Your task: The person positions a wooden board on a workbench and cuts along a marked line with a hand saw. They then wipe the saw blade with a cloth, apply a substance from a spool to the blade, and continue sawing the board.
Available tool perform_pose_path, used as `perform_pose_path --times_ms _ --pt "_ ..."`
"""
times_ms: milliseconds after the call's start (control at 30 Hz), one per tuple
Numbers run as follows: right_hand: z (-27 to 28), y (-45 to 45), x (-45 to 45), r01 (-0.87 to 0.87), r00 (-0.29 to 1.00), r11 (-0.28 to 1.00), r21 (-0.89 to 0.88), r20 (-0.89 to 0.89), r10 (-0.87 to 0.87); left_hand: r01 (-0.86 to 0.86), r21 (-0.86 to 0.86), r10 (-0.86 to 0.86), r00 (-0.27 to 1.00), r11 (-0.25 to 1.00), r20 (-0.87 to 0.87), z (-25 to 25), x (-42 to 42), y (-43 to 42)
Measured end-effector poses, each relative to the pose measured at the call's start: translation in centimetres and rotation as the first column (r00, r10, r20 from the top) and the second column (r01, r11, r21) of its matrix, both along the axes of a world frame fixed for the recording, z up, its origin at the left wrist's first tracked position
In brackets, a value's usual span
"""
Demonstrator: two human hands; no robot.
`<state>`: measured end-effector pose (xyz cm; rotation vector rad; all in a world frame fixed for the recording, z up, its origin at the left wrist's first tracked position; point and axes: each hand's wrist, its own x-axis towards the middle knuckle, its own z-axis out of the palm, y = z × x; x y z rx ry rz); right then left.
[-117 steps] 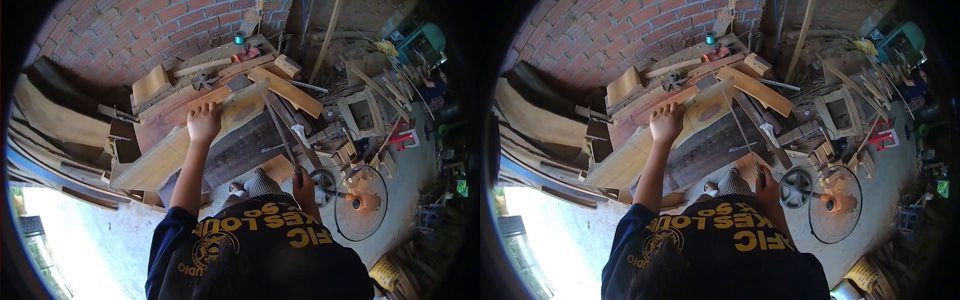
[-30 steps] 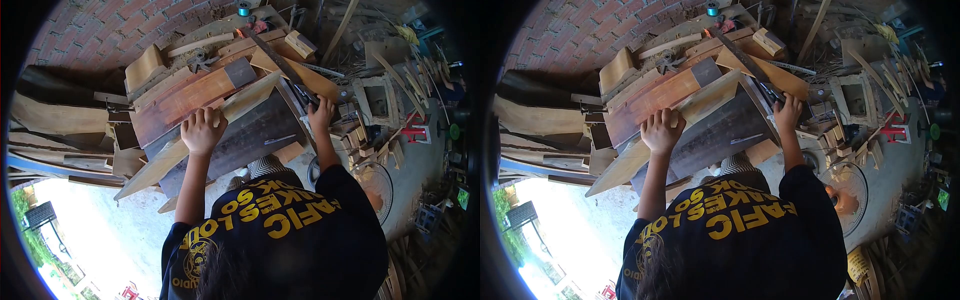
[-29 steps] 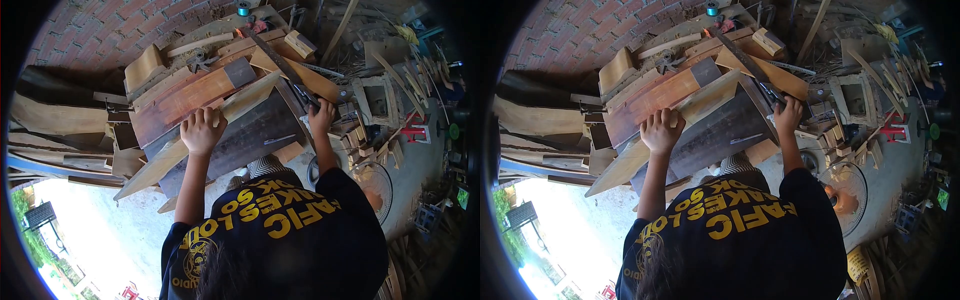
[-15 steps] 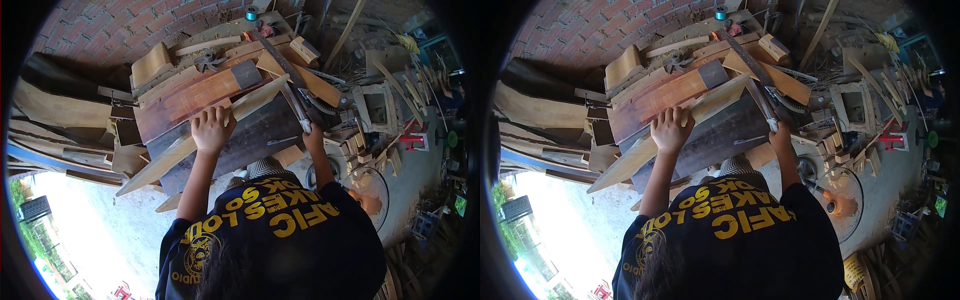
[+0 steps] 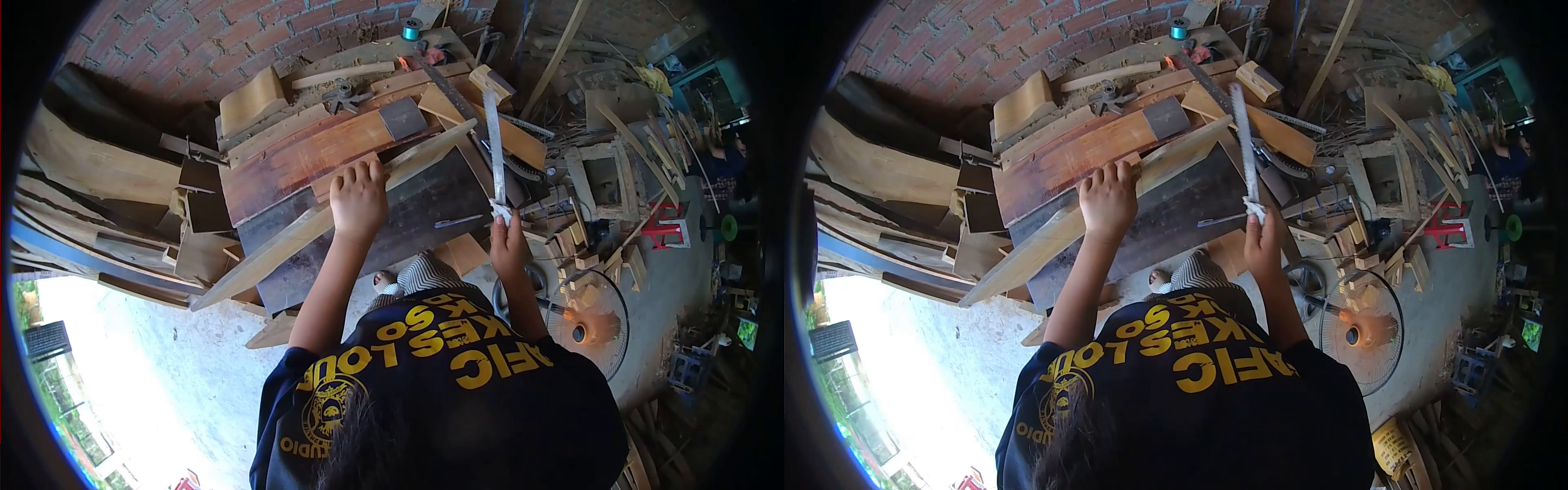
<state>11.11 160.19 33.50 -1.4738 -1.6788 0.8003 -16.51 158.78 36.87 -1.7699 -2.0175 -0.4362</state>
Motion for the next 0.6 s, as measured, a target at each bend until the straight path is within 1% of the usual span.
perform_pose_path --times_ms 33,67,100,133,167,200,233,267,300,367,400,433,500,533,600 --pt "1.8 -0.7 -0.8 -0.122 0.992 0.992 0.033 0.038 0.121 -0.001 0.0 0.001 1.0 1.0 0.001 0.0 0.0 -0.2" --pt "3.3 -1.3 -1.7 -0.243 0.968 0.968 0.064 0.078 0.238 -0.004 -0.047 0.005 1.0 0.999 0.012 -0.1 0.1 -0.2" --pt "4.5 -2.0 -2.8 -0.243 0.968 0.967 0.068 0.077 0.238 -0.007 -0.092 0.009 1.0 0.996 0.021 0.0 0.1 -0.3" --pt "5.5 -2.5 -4.1 -0.316 0.946 0.949 -0.013 0.064 0.317 -0.007 -0.086 0.009 1.0 0.996 0.019 0.2 0.1 -0.3" --pt "6.0 -3.1 -5.2 -0.386 0.919 0.918 -0.093 0.045 0.391 -0.024 -0.168 0.033 0.998 0.985 0.049 0.4 0.2 -0.3" --pt "5.4 -3.3 -6.0 -0.398 0.914 0.916 -0.057 0.065 0.401 -0.038 -0.251 0.059 0.995 0.967 0.077 0.7 0.3 -0.3" --pt "4.9 -3.5 -6.8 -0.411 0.907 0.911 -0.023 0.087 0.411 -0.036 -0.247 0.057 0.995 0.968 0.079 0.8 0.3 -0.2" --pt "4.9 -3.5 -7.5 -0.41 0.9 0.911 -0.04 0.144 0.411 -0.034 -0.299 0.067 0.993 0.954 0.1 0.9 0.2 -0.1" --pt "4.9 -3.7 -8.0 -0.411 0.899 0.911 -0.037 0.145 0.412 -0.032 -0.349 0.079 0.99 0.936 0.119 1.1 0.1 0.0" --pt "4.3 -4.0 -8.8 -0.374 0.905 0.927 -0.03 0.208 0.372 -0.03 -0.364 0.077 0.99 0.931 0.115 1.5 0.1 0.0" --pt "4.0 -4.2 -9.0 -0.369 0.908 0.929 -0.018 0.205 0.365 -0.024 -0.383 0.071 0.991 0.923 0.11 1.6 0.0 0.0" --pt "4.0 -4.5 -9.0 -0.37 0.909 0.929 -0.017 0.202 0.366 -0.026 -0.383 0.072 0.992 0.923 0.106 1.3 -0.3 0.1" --pt "4.3 -5.2 -8.7 -0.337 0.889 0.932 -0.13 0.283 0.361 -0.003 -0.292 0.034 0.994 0.956 0.101 0.4 -0.7 0.4" --pt "4.5 -5.5 -8.3 -0.333 0.89 0.934 -0.131 0.282 0.358 0.001 -0.293 0.03 0.995 0.956 0.1 0.3 -0.8 0.4" --pt "4.9 -6.1 -7.2 -0.34 0.87 0.932 -0.128 0.334 0.363 0.009 -0.275 0.013 0.997 0.961 0.078 0.2 -0.7 0.3"
